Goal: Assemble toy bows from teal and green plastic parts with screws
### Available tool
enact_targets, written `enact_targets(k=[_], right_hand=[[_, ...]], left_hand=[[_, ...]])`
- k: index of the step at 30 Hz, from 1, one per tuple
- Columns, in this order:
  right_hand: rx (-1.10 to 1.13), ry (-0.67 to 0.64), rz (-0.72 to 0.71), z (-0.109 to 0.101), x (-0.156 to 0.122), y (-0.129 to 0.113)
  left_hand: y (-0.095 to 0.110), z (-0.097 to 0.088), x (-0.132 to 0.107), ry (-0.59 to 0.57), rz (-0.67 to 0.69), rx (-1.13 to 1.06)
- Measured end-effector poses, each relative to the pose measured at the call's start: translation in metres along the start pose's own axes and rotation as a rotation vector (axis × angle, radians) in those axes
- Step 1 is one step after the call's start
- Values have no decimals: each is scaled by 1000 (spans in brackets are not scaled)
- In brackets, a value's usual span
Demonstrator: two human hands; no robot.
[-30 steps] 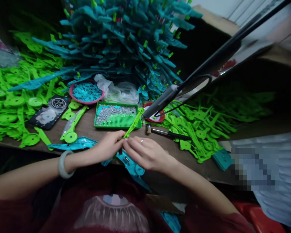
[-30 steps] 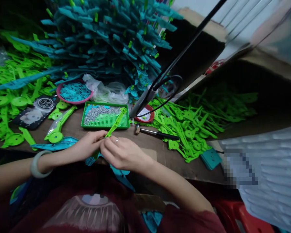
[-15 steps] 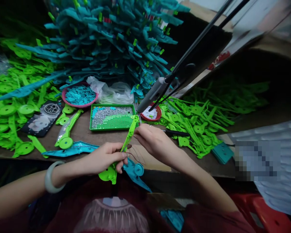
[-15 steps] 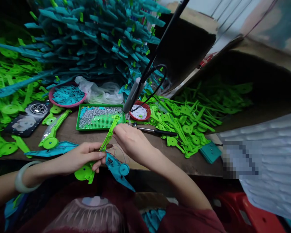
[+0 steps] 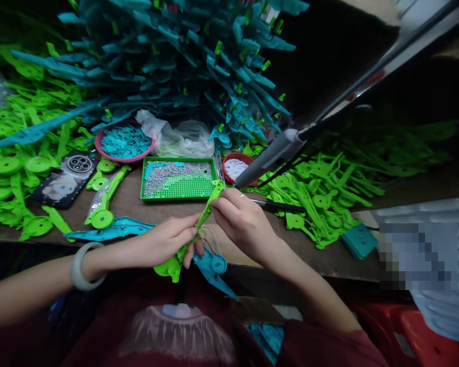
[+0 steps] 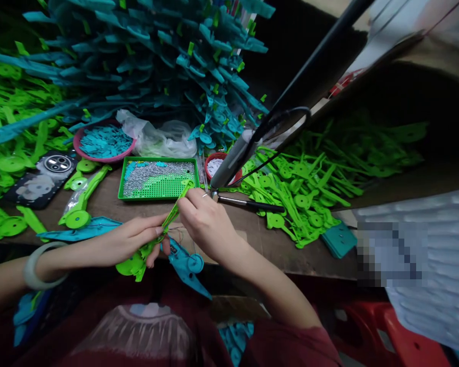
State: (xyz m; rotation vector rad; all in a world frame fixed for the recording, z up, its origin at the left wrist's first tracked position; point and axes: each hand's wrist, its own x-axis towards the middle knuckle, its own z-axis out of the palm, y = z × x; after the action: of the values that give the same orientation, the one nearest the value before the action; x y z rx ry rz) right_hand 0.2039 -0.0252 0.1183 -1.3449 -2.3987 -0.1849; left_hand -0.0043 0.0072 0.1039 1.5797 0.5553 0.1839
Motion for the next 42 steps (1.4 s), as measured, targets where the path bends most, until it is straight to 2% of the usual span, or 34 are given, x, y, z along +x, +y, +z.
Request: enact_targets(k=[5,8,11,13,18,23,29,33,35,39,42], right_hand=[[95,-22,25,1,-5,5],[120,-16,34,2,-6,5],[158,15,43,5,-8,6],[214,30,42,8,-11,7],[273,108,-5,14,-20,11],[256,123,-31,15,-25,8],[600,128,306,27,-32,5],[673,158,461,36,-41,3],[676,154,465,39,-44,2],[640,136,378,40,-46,1],[596,132,338,41,-47,1]], left_hand=[[-6,-2,-1,-68,32,-64],[-12,4,3,-10,-9,-84],[-13,9,10,74,-59,14],[-11,10,13,87,-92,49],[-2,6,18,2,-102,17],[0,7,29,-36,-179,177],[-18,15,40,113,-224,287],[-31,23,37,206,-215,377],[-34,28,35,237,-212,469],[-37,35,33,258,-161,700],[-40,40,33,341,-98,871]])
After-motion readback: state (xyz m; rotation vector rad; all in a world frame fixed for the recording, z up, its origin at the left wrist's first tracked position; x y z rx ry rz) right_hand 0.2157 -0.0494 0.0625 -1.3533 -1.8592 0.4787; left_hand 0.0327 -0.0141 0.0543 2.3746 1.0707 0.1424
